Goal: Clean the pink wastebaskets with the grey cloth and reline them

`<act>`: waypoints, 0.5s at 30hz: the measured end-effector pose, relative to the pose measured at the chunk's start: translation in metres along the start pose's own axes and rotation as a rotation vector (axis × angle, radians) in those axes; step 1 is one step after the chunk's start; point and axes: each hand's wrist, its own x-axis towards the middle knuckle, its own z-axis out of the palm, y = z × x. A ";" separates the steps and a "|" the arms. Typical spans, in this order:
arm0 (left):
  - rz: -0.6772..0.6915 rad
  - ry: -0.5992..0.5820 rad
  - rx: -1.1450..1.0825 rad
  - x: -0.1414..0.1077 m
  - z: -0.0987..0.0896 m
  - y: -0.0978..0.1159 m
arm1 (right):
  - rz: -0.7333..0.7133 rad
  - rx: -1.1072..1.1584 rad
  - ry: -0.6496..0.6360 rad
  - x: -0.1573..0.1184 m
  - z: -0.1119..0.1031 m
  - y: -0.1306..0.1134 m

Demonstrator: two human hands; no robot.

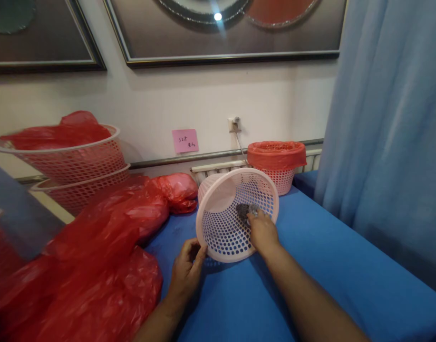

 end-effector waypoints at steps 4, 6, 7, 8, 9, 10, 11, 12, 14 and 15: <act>0.010 0.058 -0.011 -0.001 0.001 -0.006 | -0.096 0.211 -0.214 -0.022 0.024 -0.029; 0.039 0.136 0.011 0.000 -0.003 -0.008 | -0.138 0.492 -0.373 -0.034 0.032 -0.042; 0.058 0.177 0.029 0.001 -0.005 -0.008 | -0.167 0.610 -0.437 -0.037 0.033 -0.046; 0.076 0.212 0.052 0.001 -0.008 -0.008 | -0.209 0.658 -0.471 -0.040 0.032 -0.047; 0.091 0.245 0.077 0.002 -0.011 -0.007 | -0.251 0.598 -0.462 -0.040 0.030 -0.046; 0.101 0.277 0.102 0.002 -0.013 -0.006 | -0.278 0.441 -0.411 -0.038 0.026 -0.042; 0.105 0.302 0.120 0.003 -0.015 -0.004 | -0.280 0.251 -0.339 -0.035 0.022 -0.038; 0.101 0.318 0.130 0.004 -0.017 -0.002 | -0.255 0.083 -0.262 -0.031 0.017 -0.032; 0.084 0.312 0.117 0.005 -0.019 0.001 | -0.158 -0.100 -0.141 -0.022 0.009 -0.020; 0.071 0.288 0.096 0.006 -0.018 0.003 | -0.113 -0.118 -0.105 -0.018 0.007 -0.014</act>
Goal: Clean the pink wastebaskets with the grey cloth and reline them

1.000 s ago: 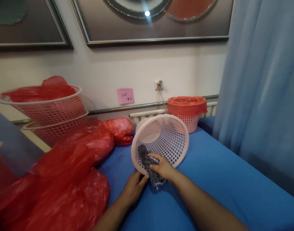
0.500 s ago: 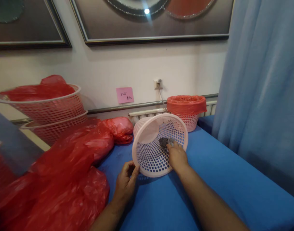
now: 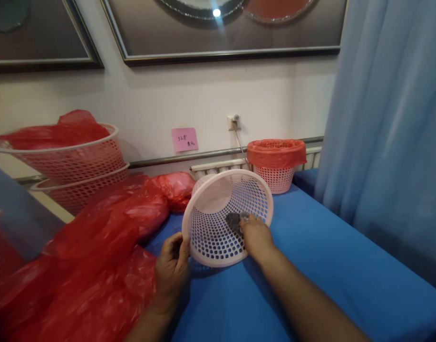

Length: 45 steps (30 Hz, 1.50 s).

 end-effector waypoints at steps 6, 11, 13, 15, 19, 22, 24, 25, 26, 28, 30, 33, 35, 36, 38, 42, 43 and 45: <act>-0.118 -0.595 0.028 -0.013 0.019 -0.001 | 0.050 0.115 0.015 0.010 0.009 0.016; -0.114 -0.818 0.060 -0.029 0.034 -0.007 | -0.028 0.409 -0.008 0.012 0.030 0.004; -0.132 -0.788 0.068 -0.029 0.035 -0.009 | -0.075 0.535 -0.016 0.012 0.037 -0.004; -0.162 -0.728 0.089 -0.028 0.034 -0.012 | -0.107 0.632 -0.007 0.011 0.043 -0.010; -0.239 -0.612 0.105 -0.024 0.034 -0.022 | -0.122 0.732 0.009 0.010 0.046 -0.011; -0.296 -0.554 0.105 -0.021 0.037 -0.032 | -0.103 0.740 -0.020 0.012 0.046 -0.006; -0.309 -0.526 0.091 -0.019 0.037 -0.036 | -0.096 0.721 -0.036 0.013 0.048 -0.004; -0.307 -0.521 0.072 -0.018 0.036 -0.037 | -0.097 0.706 -0.040 0.013 0.049 -0.003; -0.303 -0.522 0.045 -0.017 0.036 -0.037 | -0.099 0.688 -0.041 0.013 0.050 -0.003; -0.291 -0.536 -0.019 -0.015 0.035 -0.034 | -0.112 0.645 -0.043 0.012 0.051 -0.005; -0.274 -0.535 -0.074 -0.015 0.034 -0.029 | -0.136 0.591 -0.048 0.010 0.048 -0.007; -0.231 -0.475 -0.103 -0.013 0.029 -0.020 | -0.160 0.471 -0.055 0.006 0.034 -0.006; -0.198 -0.401 -0.078 -0.010 0.024 -0.015 | -0.091 0.349 -0.011 0.006 0.020 0.000; -0.187 -0.359 -0.061 -0.009 0.020 -0.013 | -0.036 0.291 0.026 0.007 0.012 0.004; -0.157 -0.287 -0.026 -0.007 0.015 -0.009 | 0.071 0.210 0.107 0.011 -0.002 0.012; -0.032 -0.247 0.012 -0.009 0.011 -0.002 | 0.130 0.213 0.153 0.016 -0.009 0.016; 0.001 -0.248 0.014 -0.010 0.011 -0.001 | 0.117 0.237 0.126 0.015 -0.006 0.013; 0.047 -0.243 -0.001 -0.012 0.011 0.001 | 0.064 0.313 0.033 0.009 0.004 0.001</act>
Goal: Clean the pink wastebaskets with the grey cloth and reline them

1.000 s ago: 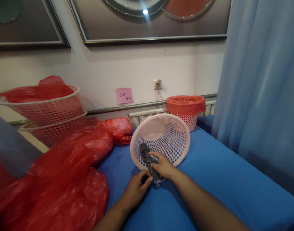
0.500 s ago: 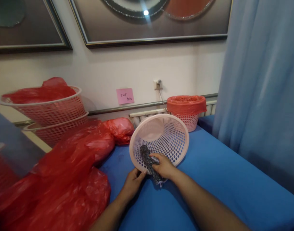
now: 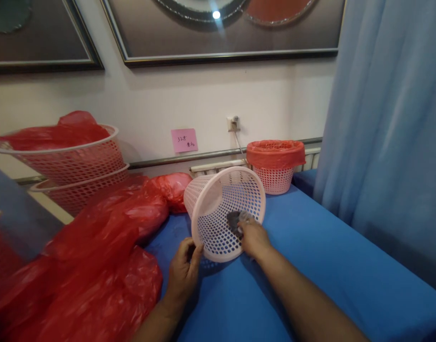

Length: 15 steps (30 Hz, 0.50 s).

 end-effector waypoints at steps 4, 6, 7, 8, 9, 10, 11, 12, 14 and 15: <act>0.008 0.090 -0.133 0.000 -0.003 0.001 | -0.051 0.355 -0.281 -0.017 0.026 -0.020; -0.034 0.156 -0.265 0.000 -0.003 0.001 | 0.012 0.744 -0.389 -0.022 0.032 -0.025; -0.057 0.174 -0.333 0.000 -0.002 0.001 | 0.054 0.928 -0.413 -0.022 0.032 -0.026; -0.078 0.173 -0.392 0.000 0.001 0.001 | 0.093 1.066 -0.413 -0.022 0.031 -0.027; -0.094 0.161 -0.435 -0.001 0.004 0.001 | 0.120 1.142 -0.396 -0.020 0.029 -0.026; -0.106 0.151 -0.464 -0.002 0.009 0.000 | 0.141 1.183 -0.374 -0.019 0.027 -0.025; -0.117 0.150 -0.478 -0.004 0.013 -0.001 | 0.160 1.205 -0.357 -0.018 0.024 -0.025; -0.128 0.162 -0.476 -0.006 0.018 -0.002 | 0.178 1.216 -0.345 -0.016 0.022 -0.024; -0.165 0.204 -0.432 -0.008 0.025 -0.004 | 0.207 1.226 -0.339 -0.015 0.019 -0.023; -0.198 0.210 -0.405 -0.009 0.027 -0.006 | 0.212 1.225 -0.346 -0.015 0.019 -0.022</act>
